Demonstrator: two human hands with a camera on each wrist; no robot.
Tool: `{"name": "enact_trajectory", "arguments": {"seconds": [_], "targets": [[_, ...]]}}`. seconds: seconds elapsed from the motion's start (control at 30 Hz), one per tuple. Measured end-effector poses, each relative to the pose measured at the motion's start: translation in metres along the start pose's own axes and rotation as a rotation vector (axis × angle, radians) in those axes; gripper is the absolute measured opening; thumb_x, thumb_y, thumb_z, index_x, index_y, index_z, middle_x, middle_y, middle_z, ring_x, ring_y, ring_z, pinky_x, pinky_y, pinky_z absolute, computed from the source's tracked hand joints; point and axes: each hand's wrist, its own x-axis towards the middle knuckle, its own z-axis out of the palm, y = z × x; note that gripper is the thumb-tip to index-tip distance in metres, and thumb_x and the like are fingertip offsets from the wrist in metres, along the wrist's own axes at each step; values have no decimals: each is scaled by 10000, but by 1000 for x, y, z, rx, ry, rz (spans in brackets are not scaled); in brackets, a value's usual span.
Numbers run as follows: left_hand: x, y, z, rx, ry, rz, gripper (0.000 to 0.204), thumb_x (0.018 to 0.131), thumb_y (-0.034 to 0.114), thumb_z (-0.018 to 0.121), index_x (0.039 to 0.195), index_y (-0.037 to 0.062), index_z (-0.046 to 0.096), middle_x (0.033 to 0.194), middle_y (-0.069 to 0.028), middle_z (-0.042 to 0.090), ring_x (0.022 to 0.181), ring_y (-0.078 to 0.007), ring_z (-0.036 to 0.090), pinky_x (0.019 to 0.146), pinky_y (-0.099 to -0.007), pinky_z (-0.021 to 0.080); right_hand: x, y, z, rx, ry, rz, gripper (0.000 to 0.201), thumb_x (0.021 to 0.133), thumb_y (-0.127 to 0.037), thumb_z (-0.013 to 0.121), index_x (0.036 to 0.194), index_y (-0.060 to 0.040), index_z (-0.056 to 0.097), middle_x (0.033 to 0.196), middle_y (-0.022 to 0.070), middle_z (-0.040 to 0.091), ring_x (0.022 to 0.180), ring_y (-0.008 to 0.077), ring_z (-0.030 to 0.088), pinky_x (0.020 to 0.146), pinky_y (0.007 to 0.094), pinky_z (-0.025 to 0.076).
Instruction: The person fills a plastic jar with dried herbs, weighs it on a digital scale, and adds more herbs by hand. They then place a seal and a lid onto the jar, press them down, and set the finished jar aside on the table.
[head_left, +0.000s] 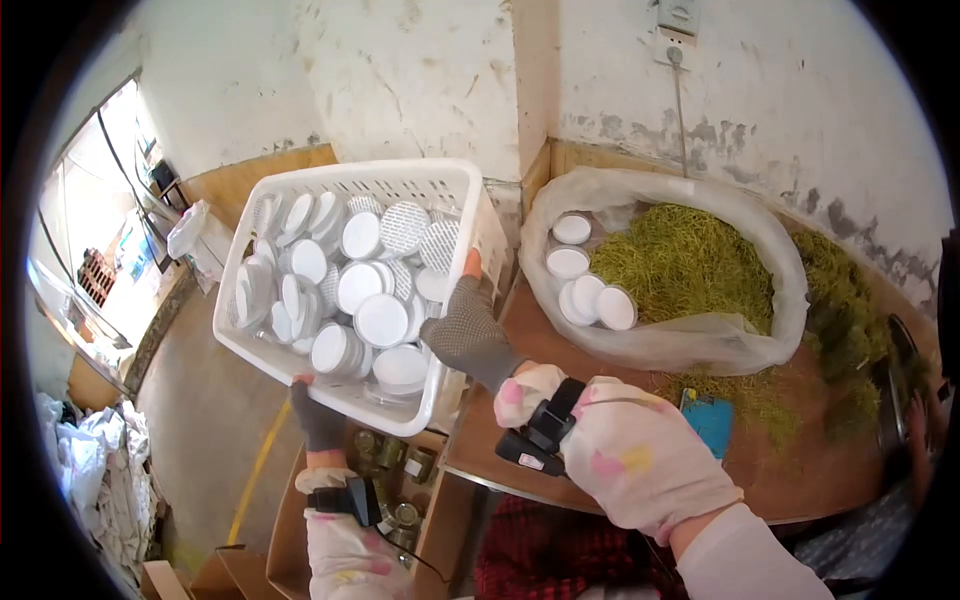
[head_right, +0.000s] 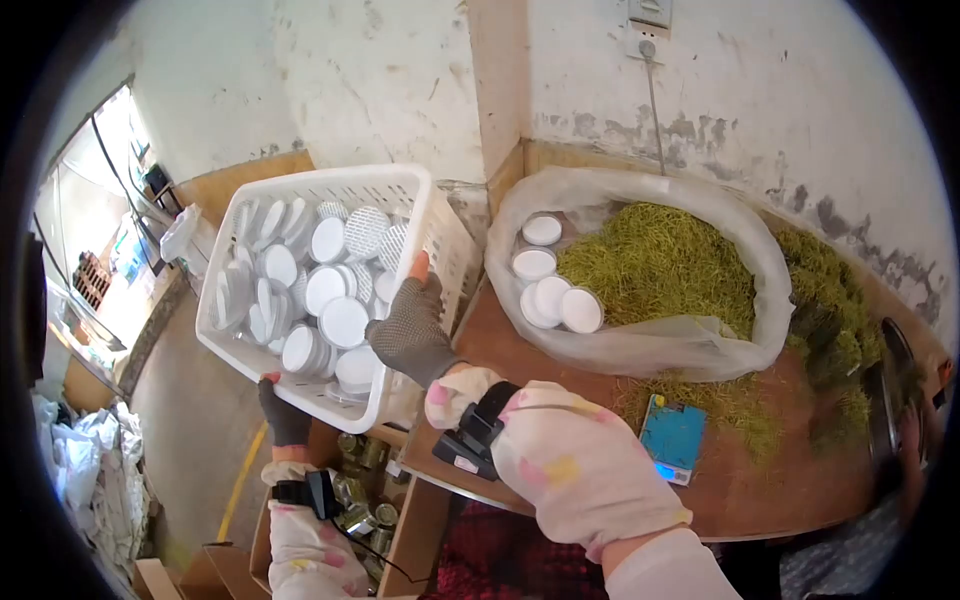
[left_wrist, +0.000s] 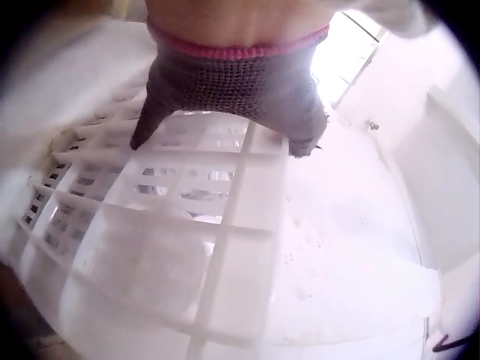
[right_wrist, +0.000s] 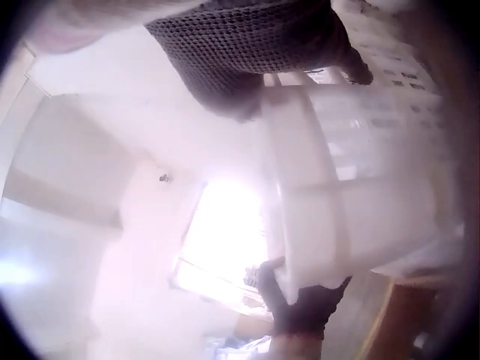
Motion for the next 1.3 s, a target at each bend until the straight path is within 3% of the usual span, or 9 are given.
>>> {"name": "enact_trajectory", "arguments": {"seconds": [0.17,0.3,0.33,0.43,0.97,1.03,1.1,1.13,1.3], "targets": [[9,-36,-9,97,21,235,240,990,326,466,1071,112,538,1109,-112,576,1088,-265,591,973,-441,509,8,-4,-1,-9,-47,-155,1259,742,-125,771,1608,45,-127,1474,326,251,1367,462,343,1180,475,306],[-7,4,43,-226,9,-53,249,947,318,520,1088,113,531,1144,-134,573,1136,-278,576,1034,-446,491,28,9,1,-38,8,-194,1259,727,-113,765,1606,43,-122,1462,313,263,1361,457,354,1180,460,314],[5,-20,23,453,-25,295,185,965,303,494,1039,136,527,1105,-109,574,1093,-256,582,997,-425,505,31,18,-3,-20,8,-167,1256,730,-112,763,1606,43,-123,1469,316,258,1375,458,345,1189,454,308],[-1,-2,60,-169,104,-11,151,976,285,473,1009,146,521,1084,-90,570,1071,-243,577,980,-415,507,30,20,-5,61,-27,-146,1245,747,-125,763,1603,47,-124,1495,327,241,1422,460,310,1219,444,280],[26,-12,27,210,-107,127,272,975,386,493,1066,137,552,1131,-113,604,1106,-287,614,996,-479,521,-29,21,-114,-252,-279,-350,1156,863,-423,785,1599,110,71,1558,383,282,1475,498,322,1221,509,291],[32,-21,14,-5,-39,12,225,959,372,513,994,151,542,1094,-93,584,1073,-269,592,985,-458,512,-39,7,-135,-266,-354,-221,1101,912,-374,788,1622,80,80,1639,352,219,1569,414,195,1269,457,207],[46,-33,-1,570,-16,324,218,944,372,535,983,158,535,1073,-79,561,1078,-260,567,992,-447,499,-38,12,-130,-182,-333,-179,1100,919,-409,775,1623,82,86,1657,342,191,1574,410,184,1272,455,199],[27,-8,27,-168,31,-91,214,947,371,529,972,158,528,1067,-74,547,1076,-254,556,983,-435,500,-37,11,-128,-103,-306,-133,1102,926,-444,762,1624,85,93,1674,332,164,1579,407,173,1276,453,191],[43,-28,0,-213,-57,-123,549,886,422,543,1274,34,535,1276,-173,568,1221,-362,550,1109,-499,446,-16,-57,-107,-499,-225,263,1217,826,-520,810,1610,89,106,1645,375,186,1552,485,211,1269,458,199]]}}
